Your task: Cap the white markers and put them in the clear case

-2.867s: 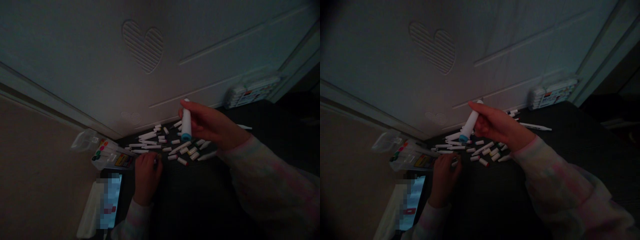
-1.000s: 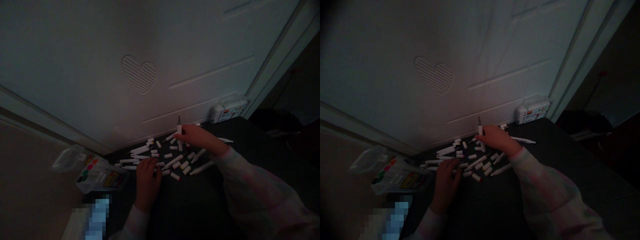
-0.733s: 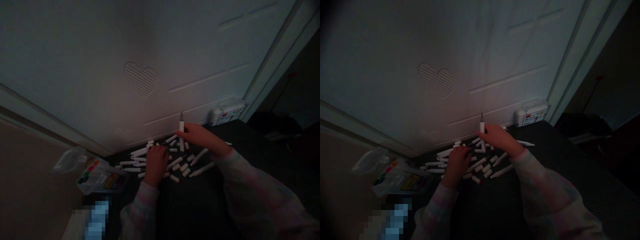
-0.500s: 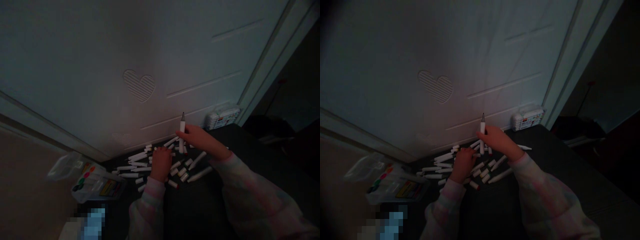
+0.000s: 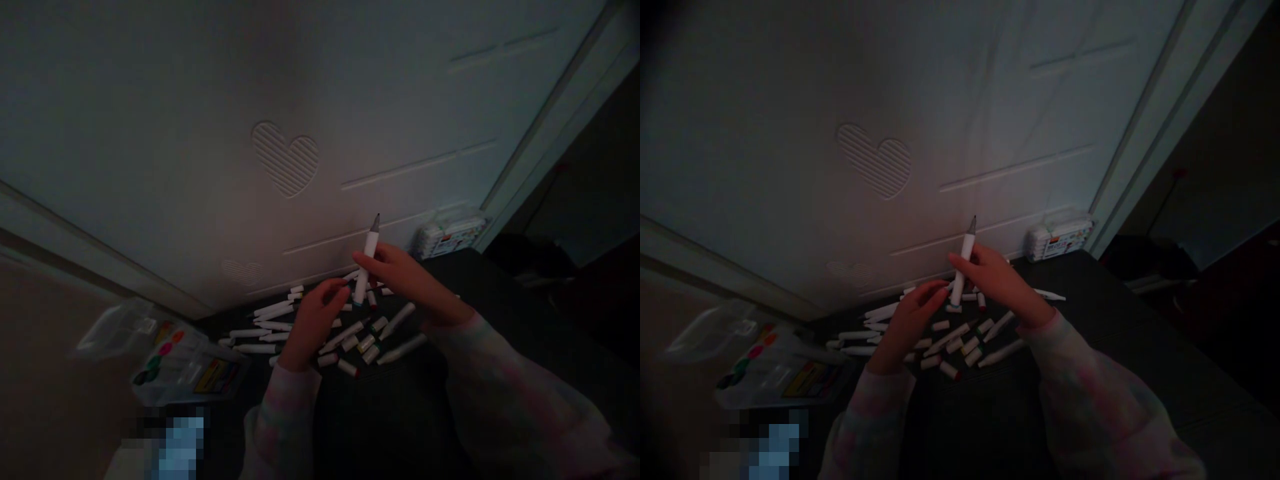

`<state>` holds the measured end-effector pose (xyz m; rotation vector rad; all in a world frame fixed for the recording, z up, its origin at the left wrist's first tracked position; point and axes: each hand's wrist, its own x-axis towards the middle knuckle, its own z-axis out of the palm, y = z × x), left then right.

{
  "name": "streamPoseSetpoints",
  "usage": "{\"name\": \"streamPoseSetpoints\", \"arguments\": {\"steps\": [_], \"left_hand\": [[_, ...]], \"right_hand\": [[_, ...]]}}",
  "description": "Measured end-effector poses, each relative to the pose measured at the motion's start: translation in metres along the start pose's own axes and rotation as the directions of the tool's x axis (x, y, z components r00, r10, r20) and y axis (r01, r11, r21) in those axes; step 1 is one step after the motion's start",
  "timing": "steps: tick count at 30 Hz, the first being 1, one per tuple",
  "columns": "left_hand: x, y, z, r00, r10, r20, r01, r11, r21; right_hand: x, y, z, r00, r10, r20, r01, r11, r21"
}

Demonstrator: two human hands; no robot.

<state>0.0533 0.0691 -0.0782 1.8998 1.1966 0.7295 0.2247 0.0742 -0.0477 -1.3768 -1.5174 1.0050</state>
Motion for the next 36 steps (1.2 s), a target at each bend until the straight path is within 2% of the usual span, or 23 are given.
{"name": "streamPoseSetpoints", "arguments": {"steps": [2, 3, 5, 9, 13, 15, 17, 18, 22, 27, 33, 36], "left_hand": [[-0.004, 0.008, -0.002, 0.999, -0.025, 0.046, 0.035, 0.969, -0.244], [-0.005, 0.011, -0.003, 0.998, -0.035, 0.059, 0.051, 0.957, -0.286], [-0.007, 0.015, -0.004, 0.997, -0.046, 0.055, 0.06, 0.955, -0.29], [-0.01, 0.016, -0.014, 0.999, -0.03, 0.042, 0.037, 0.98, -0.197], [-0.015, 0.016, -0.033, 0.994, -0.112, -0.019, 0.104, 0.966, -0.237], [-0.02, 0.017, -0.043, 0.977, -0.199, -0.078, 0.161, 0.924, -0.347], [-0.024, 0.018, -0.051, 0.957, -0.269, -0.112, 0.187, 0.863, -0.47], [-0.026, 0.019, -0.053, 0.952, -0.28, -0.123, 0.177, 0.832, -0.525], [-0.027, 0.023, -0.055, 0.95, -0.262, -0.169, 0.075, 0.718, -0.692], [-0.027, 0.029, -0.055, 0.937, -0.297, -0.186, 0.045, 0.629, -0.776], [-0.031, 0.036, -0.057, 0.964, -0.256, -0.073, 0.066, 0.493, -0.868], [-0.034, 0.041, -0.057, 0.963, -0.268, -0.032, 0.086, 0.418, -0.904]], "right_hand": [[-0.002, -0.002, 0.007, 0.999, -0.002, 0.037, -0.001, 0.997, 0.074], [-0.003, -0.003, 0.011, 0.999, -0.003, 0.053, -0.002, 0.996, 0.09], [-0.005, -0.005, 0.017, 0.996, -0.005, 0.087, -0.005, 0.994, 0.109], [-0.007, -0.009, 0.022, 0.981, -0.016, 0.193, -0.005, 0.994, 0.108], [-0.005, -0.007, 0.021, 0.982, -0.044, 0.186, 0.065, 0.992, -0.105], [-0.001, -0.001, 0.023, 0.98, -0.059, 0.191, 0.123, 0.931, -0.343], [0.003, 0.009, 0.028, 0.968, -0.036, 0.247, 0.181, 0.783, -0.595], [0.005, 0.014, 0.031, 0.961, -0.009, 0.277, 0.193, 0.738, -0.646], [0.005, 0.031, 0.044, 0.939, 0.072, 0.335, 0.214, 0.642, -0.736], [0.002, 0.035, 0.05, 0.928, 0.12, 0.353, 0.234, 0.55, -0.802], [0.002, 0.036, 0.051, 0.926, 0.133, 0.354, 0.248, 0.494, -0.833], [0.001, 0.036, 0.052, 0.928, 0.132, 0.348, 0.246, 0.481, -0.841]]}}
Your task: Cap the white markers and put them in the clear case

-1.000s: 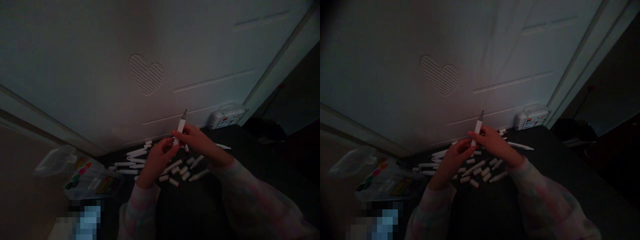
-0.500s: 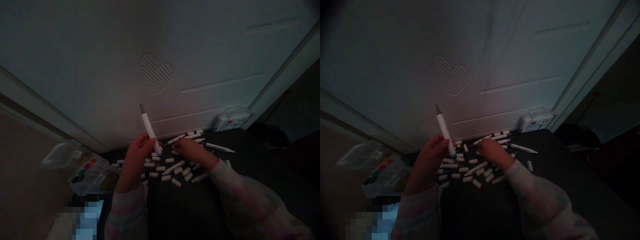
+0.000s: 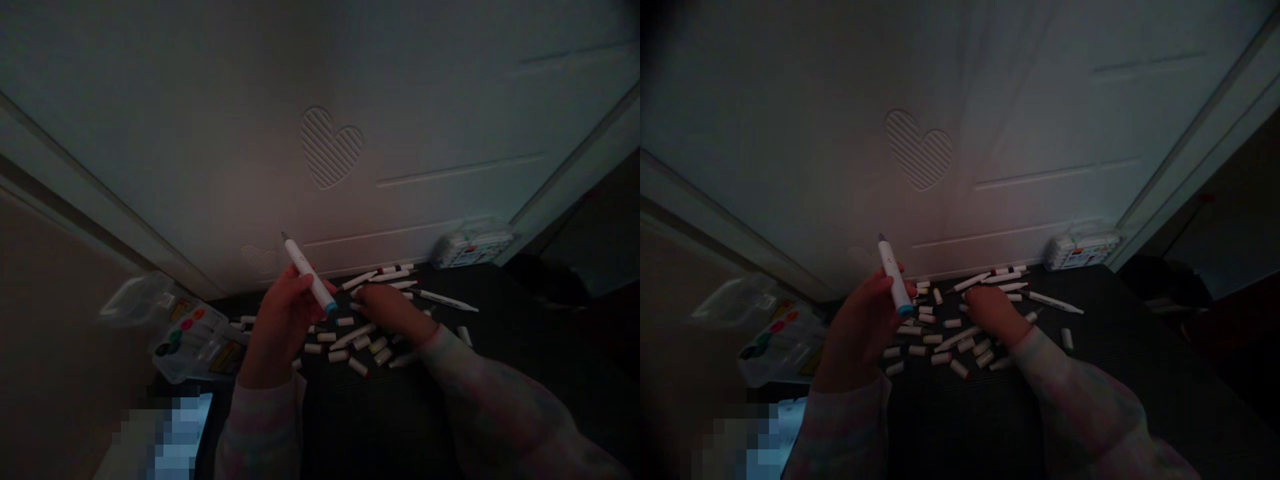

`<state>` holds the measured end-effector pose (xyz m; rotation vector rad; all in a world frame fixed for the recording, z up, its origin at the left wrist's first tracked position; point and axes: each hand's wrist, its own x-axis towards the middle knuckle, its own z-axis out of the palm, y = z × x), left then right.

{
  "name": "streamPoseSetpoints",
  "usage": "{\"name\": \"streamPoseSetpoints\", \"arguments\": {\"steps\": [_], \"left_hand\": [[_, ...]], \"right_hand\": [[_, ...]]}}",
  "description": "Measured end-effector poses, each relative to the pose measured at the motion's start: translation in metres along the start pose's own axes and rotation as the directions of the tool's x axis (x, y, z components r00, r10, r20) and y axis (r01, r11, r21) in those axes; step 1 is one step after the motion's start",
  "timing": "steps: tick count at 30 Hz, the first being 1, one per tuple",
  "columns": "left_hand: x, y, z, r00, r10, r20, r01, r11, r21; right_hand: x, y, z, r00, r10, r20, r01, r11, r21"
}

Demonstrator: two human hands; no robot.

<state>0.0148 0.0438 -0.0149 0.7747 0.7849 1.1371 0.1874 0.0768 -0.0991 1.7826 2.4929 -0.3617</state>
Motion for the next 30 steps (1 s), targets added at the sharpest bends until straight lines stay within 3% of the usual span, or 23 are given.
{"name": "streamPoseSetpoints", "arguments": {"steps": [8, 13, 19, 27, 30], "left_hand": [[-0.007, 0.005, 0.003, 0.998, -0.049, -0.036, 0.045, 0.993, -0.113], [-0.009, 0.0, -0.002, 0.998, -0.016, 0.055, 0.017, 1.0, -0.022], [-0.01, -0.004, -0.006, 0.983, -0.057, 0.173, 0.046, 0.997, 0.063], [-0.012, -0.001, -0.004, 0.981, -0.063, 0.182, 0.055, 0.997, 0.05], [-0.013, 0.0, -0.004, 0.981, -0.065, 0.185, 0.051, 0.996, 0.077]], "right_hand": [[-0.001, -0.003, 0.0, 1.0, 0.029, 0.0, -0.029, 1.0, -0.009], [-0.002, -0.005, 0.001, 0.999, 0.05, 0.017, -0.051, 0.999, 0.012], [-0.004, -0.007, 0.003, 0.999, 0.042, 0.017, -0.043, 0.997, 0.068], [-0.004, 0.005, -0.009, 0.999, -0.029, -0.031, 0.036, 0.96, 0.277], [-0.009, 0.009, -0.024, 0.998, -0.038, -0.049, 0.057, 0.869, 0.492]]}}
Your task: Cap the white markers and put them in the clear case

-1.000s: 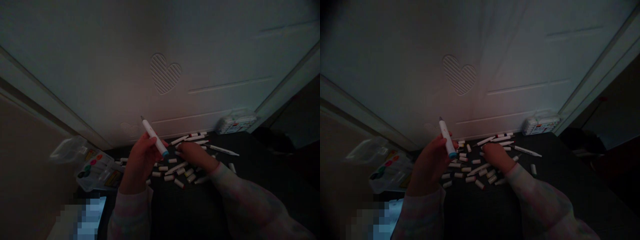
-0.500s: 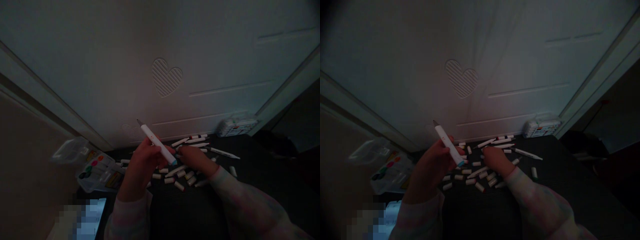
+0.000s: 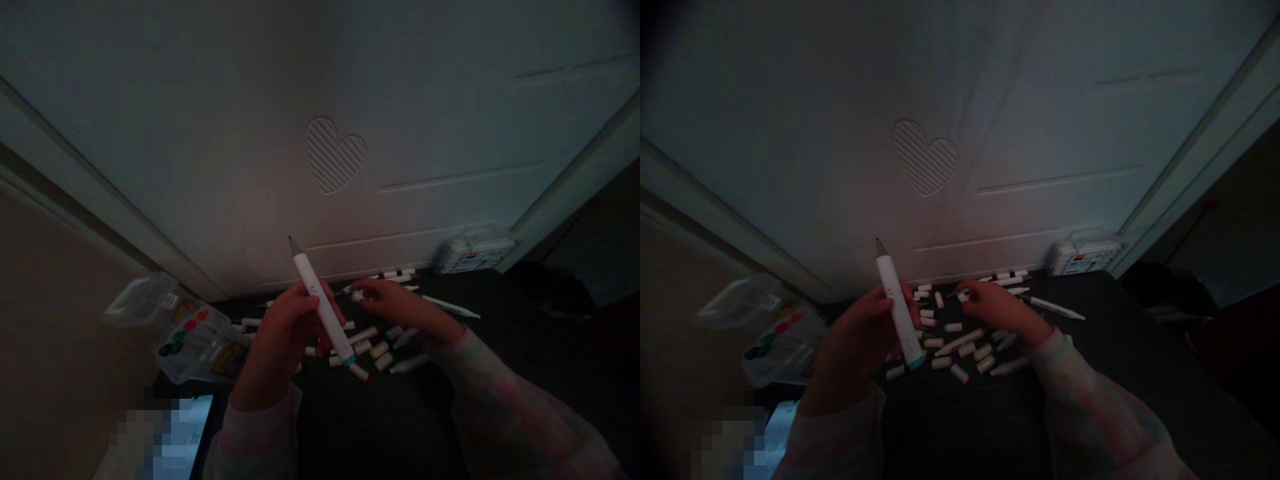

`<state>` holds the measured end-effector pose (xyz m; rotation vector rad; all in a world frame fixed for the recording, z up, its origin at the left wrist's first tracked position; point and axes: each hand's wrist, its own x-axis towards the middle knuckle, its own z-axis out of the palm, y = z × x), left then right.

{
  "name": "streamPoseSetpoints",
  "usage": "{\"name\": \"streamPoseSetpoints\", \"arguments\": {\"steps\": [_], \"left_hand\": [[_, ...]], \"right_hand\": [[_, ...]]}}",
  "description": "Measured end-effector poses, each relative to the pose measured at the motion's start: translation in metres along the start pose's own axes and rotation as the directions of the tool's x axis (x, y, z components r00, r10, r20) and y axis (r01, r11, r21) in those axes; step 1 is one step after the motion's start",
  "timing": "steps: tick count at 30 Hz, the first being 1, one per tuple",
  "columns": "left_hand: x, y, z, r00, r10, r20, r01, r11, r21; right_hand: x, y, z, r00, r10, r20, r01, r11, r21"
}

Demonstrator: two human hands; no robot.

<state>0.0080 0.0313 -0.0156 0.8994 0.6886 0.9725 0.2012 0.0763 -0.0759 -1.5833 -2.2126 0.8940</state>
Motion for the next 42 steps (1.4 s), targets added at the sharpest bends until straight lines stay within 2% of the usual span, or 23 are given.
{"name": "streamPoseSetpoints", "arguments": {"steps": [1, 2, 4, 5, 7, 9, 11, 13, 20, 24, 27, 32, 35, 38, 42], "left_hand": [[-0.001, 0.0, 0.0, 1.0, 0.003, 0.0, -0.003, 1.0, 0.01], [-0.001, 0.001, 0.0, 1.0, 0.008, -0.006, -0.008, 1.0, 0.021], [-0.002, 0.003, 0.001, 0.999, 0.028, -0.03, -0.027, 0.999, 0.039], [-0.003, 0.004, 0.001, 0.998, 0.038, -0.047, -0.036, 0.998, 0.048], [-0.004, 0.005, 0.002, 0.997, 0.043, -0.069, -0.039, 0.997, 0.067], [-0.004, 0.006, 0.002, 0.997, 0.025, -0.068, -0.019, 0.996, 0.088], [-0.005, 0.005, 0.002, 0.998, 0.007, -0.055, -0.002, 0.995, 0.104], [-0.004, 0.004, 0.001, 0.999, -0.001, -0.05, 0.007, 0.993, 0.12], [-0.005, 0.0, 0.002, 0.995, -0.019, -0.097, 0.04, 0.974, 0.221], [-0.006, 0.0, 0.004, 0.99, 0.068, -0.12, -0.018, 0.926, 0.378], [-0.005, 0.0, 0.006, 0.969, 0.18, -0.168, -0.062, 0.839, 0.541], [-0.001, 0.0, 0.009, 0.95, 0.199, -0.239, 0.003, 0.762, 0.647], [0.002, -0.002, 0.008, 0.943, 0.233, -0.238, -0.035, 0.78, 0.625], [0.003, -0.004, 0.009, 0.944, 0.241, -0.226, -0.061, 0.8, 0.597], [0.0, -0.004, 0.012, 0.942, 0.254, -0.218, -0.083, 0.809, 0.582]], "right_hand": [[-0.003, -0.002, -0.005, 1.0, 0.011, -0.017, -0.007, 0.979, 0.202], [-0.006, -0.005, -0.01, 0.999, 0.03, -0.02, -0.019, 0.91, 0.414], [-0.014, -0.011, -0.018, 0.998, 0.056, -0.001, -0.038, 0.679, 0.733], [-0.017, -0.015, -0.021, 0.998, 0.057, 0.019, -0.047, 0.557, 0.829], [-0.023, -0.021, -0.025, 0.999, 0.04, 0.027, -0.04, 0.351, 0.935], [-0.026, -0.026, -0.028, 1.0, 0.019, 0.019, -0.023, 0.222, 0.975], [-0.028, -0.029, -0.03, 1.0, 0.012, 0.015, -0.016, 0.144, 0.989], [-0.029, -0.031, -0.031, 1.0, 0.01, 0.017, -0.018, 0.107, 0.994], [-0.033, -0.03, -0.032, 0.999, -0.023, -0.028, 0.031, 0.166, 0.986], [-0.034, -0.029, -0.032, 0.996, -0.056, -0.068, 0.079, 0.21, 0.975], [-0.036, -0.029, -0.032, 0.992, -0.05, -0.117, 0.126, 0.313, 0.941], [-0.041, -0.032, -0.031, 0.956, -0.05, -0.288, 0.262, 0.582, 0.77], [-0.047, -0.037, -0.03, 0.909, -0.086, -0.407, 0.338, 0.724, 0.602], [-0.053, -0.043, -0.029, 0.879, -0.149, -0.452, 0.364, 0.823, 0.435], [-0.057, -0.048, -0.03, 0.856, -0.235, -0.461, 0.389, 0.88, 0.273]]}}
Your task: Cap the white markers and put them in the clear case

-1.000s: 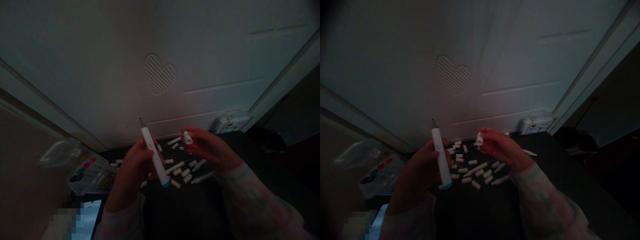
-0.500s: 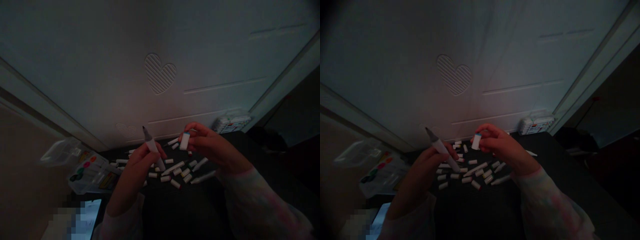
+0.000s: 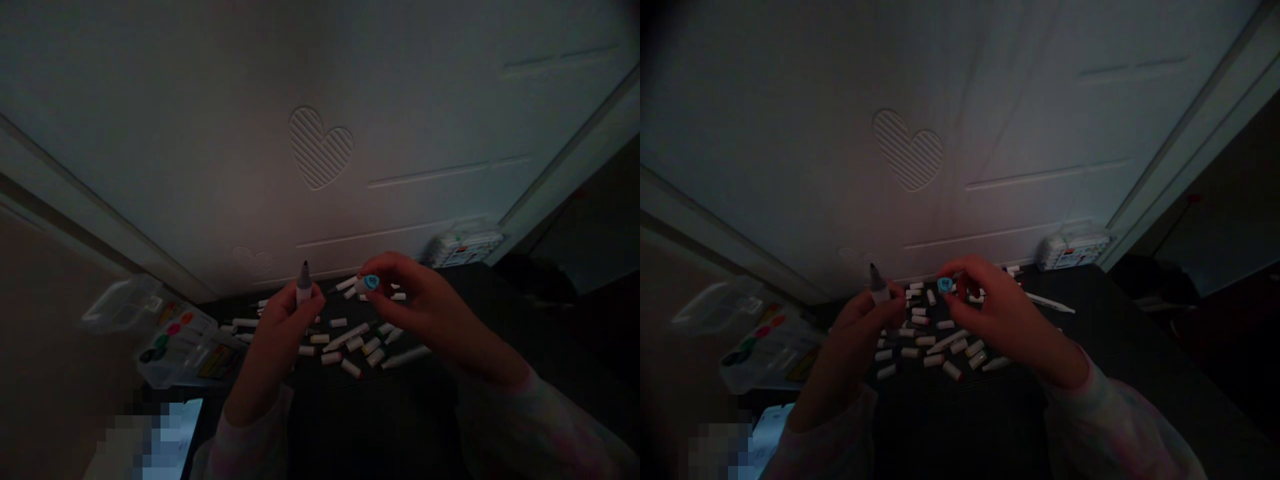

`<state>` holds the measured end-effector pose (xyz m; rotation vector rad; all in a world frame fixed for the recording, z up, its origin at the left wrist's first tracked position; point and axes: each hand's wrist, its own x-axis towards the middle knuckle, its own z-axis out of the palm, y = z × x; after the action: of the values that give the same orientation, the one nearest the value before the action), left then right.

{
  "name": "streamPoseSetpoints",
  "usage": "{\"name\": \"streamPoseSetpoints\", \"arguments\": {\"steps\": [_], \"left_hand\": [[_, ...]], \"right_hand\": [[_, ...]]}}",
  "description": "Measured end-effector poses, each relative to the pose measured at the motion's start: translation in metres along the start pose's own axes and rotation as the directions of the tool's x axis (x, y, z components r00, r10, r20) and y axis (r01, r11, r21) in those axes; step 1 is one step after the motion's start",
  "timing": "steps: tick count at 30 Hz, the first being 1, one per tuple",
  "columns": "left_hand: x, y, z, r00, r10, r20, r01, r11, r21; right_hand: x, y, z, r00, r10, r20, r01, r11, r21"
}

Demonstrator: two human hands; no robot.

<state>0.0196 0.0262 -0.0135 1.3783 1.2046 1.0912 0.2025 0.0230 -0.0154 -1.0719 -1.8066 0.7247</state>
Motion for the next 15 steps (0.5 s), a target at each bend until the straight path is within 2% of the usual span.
{"name": "streamPoseSetpoints", "arguments": {"steps": [5, 8, 10, 12, 15], "left_hand": [[0.0, -0.005, -0.001, 0.996, -0.053, 0.071, 0.058, 0.995, -0.08], [0.003, -0.01, -0.001, 0.981, -0.083, 0.175, 0.132, 0.949, -0.285], [0.005, -0.008, 0.0, 0.964, -0.084, 0.253, 0.201, 0.851, -0.485], [0.005, -0.004, 0.002, 0.944, -0.098, 0.314, 0.288, 0.707, -0.646], [0.004, 0.004, 0.006, 0.93, -0.148, 0.336, 0.364, 0.481, -0.797]], "right_hand": [[0.0, 0.0, -0.001, 1.0, -0.025, 0.012, 0.025, 1.0, -0.01], [0.0, 0.0, -0.001, 1.0, -0.006, 0.001, 0.006, 1.0, 0.014], [0.0, 0.001, 0.0, 1.0, 0.021, -0.01, -0.021, 0.999, 0.038], [0.0, 0.001, 0.0, 0.998, 0.051, -0.019, -0.05, 0.997, 0.067], [0.0, 0.001, 0.001, 0.997, 0.08, -0.022, -0.077, 0.991, 0.111]]}}
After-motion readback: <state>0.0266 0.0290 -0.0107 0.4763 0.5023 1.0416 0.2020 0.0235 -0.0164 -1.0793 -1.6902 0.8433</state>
